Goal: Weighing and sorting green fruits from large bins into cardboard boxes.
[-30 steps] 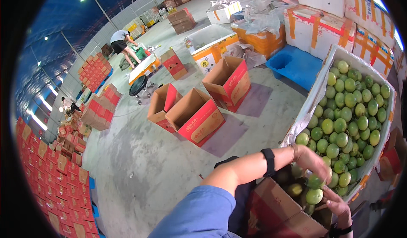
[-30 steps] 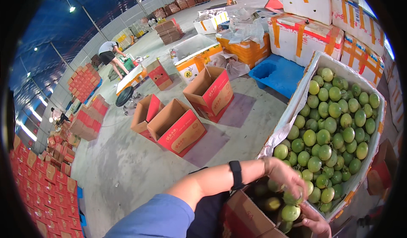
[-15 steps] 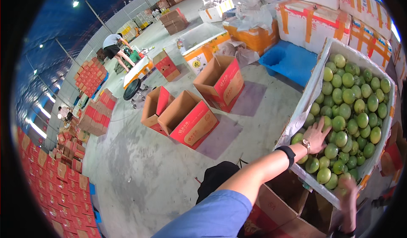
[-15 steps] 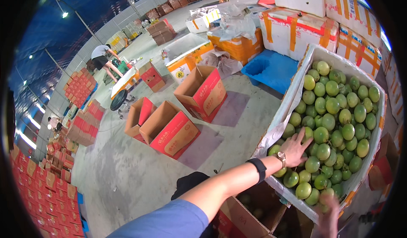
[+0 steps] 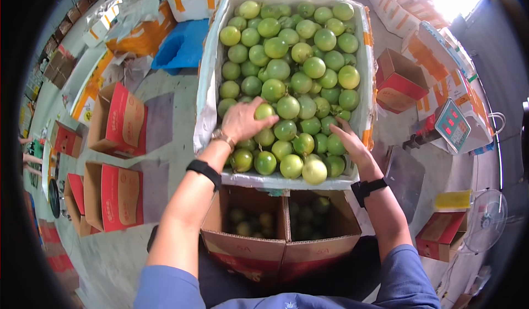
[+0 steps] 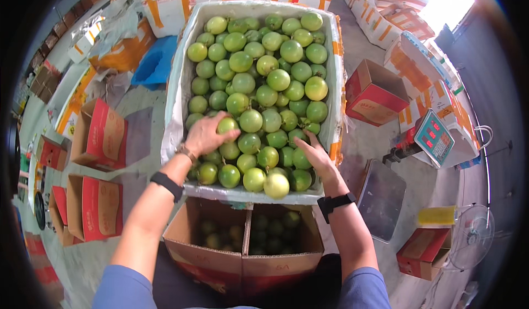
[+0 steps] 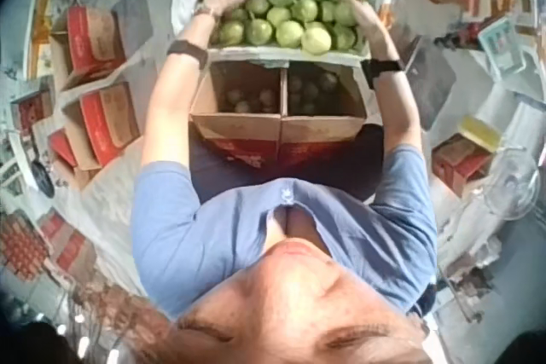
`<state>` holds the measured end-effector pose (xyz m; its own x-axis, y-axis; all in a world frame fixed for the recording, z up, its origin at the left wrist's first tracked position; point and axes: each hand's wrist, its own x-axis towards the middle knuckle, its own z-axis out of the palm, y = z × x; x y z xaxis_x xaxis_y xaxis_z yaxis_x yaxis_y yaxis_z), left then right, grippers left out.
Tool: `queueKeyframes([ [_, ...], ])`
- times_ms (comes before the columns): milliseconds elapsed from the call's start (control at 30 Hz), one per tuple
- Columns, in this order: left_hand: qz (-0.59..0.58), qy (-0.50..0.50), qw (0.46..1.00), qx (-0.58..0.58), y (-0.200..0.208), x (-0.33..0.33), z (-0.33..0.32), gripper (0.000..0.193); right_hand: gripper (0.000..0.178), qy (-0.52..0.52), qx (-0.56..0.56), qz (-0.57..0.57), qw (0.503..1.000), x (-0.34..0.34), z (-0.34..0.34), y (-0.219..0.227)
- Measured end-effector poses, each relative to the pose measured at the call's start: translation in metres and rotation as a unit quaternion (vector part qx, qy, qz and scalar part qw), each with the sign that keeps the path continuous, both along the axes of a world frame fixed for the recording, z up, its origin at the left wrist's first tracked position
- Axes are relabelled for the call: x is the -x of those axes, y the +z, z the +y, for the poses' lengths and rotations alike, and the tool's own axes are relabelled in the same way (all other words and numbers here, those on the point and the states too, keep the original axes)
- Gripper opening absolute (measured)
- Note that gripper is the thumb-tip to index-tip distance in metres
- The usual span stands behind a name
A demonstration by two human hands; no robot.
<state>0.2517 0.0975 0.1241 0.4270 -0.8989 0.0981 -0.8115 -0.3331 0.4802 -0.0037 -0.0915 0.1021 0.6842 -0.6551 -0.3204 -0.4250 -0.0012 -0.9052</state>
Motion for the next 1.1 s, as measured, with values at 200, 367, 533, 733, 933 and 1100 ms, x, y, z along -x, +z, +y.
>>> queueKeyframes([
  [200,0.127,0.002,0.99,-0.056,0.005,0.016,0.009,0.06,0.062,-0.072,-0.224,0.01,0.972,0.015,-0.013,-0.029],
  [367,0.208,-0.018,0.978,-0.007,0.004,0.007,0.026,0.062,0.049,-0.036,-0.26,-0.102,0.959,0.024,-0.002,-0.02],
  [533,0.371,-0.014,0.921,-0.118,0.002,-0.014,0.008,0.074,0.066,0.088,-0.162,-0.027,0.982,0.018,0.004,-0.01],
  [733,0.583,-0.077,0.807,-0.054,-0.006,-0.018,0.005,0.065,0.065,0.079,-0.302,-0.052,0.949,0.014,-0.002,-0.005],
  [933,0.721,-0.089,0.684,-0.068,-0.007,0.013,0.018,0.075,0.06,0.113,-0.474,-0.215,0.846,0.001,0.022,0.007],
  [1100,0.729,-0.126,0.671,-0.05,0.007,0.023,0.02,0.075,0.069,0.229,-0.443,-0.178,0.848,-0.003,0.035,0.017],
])
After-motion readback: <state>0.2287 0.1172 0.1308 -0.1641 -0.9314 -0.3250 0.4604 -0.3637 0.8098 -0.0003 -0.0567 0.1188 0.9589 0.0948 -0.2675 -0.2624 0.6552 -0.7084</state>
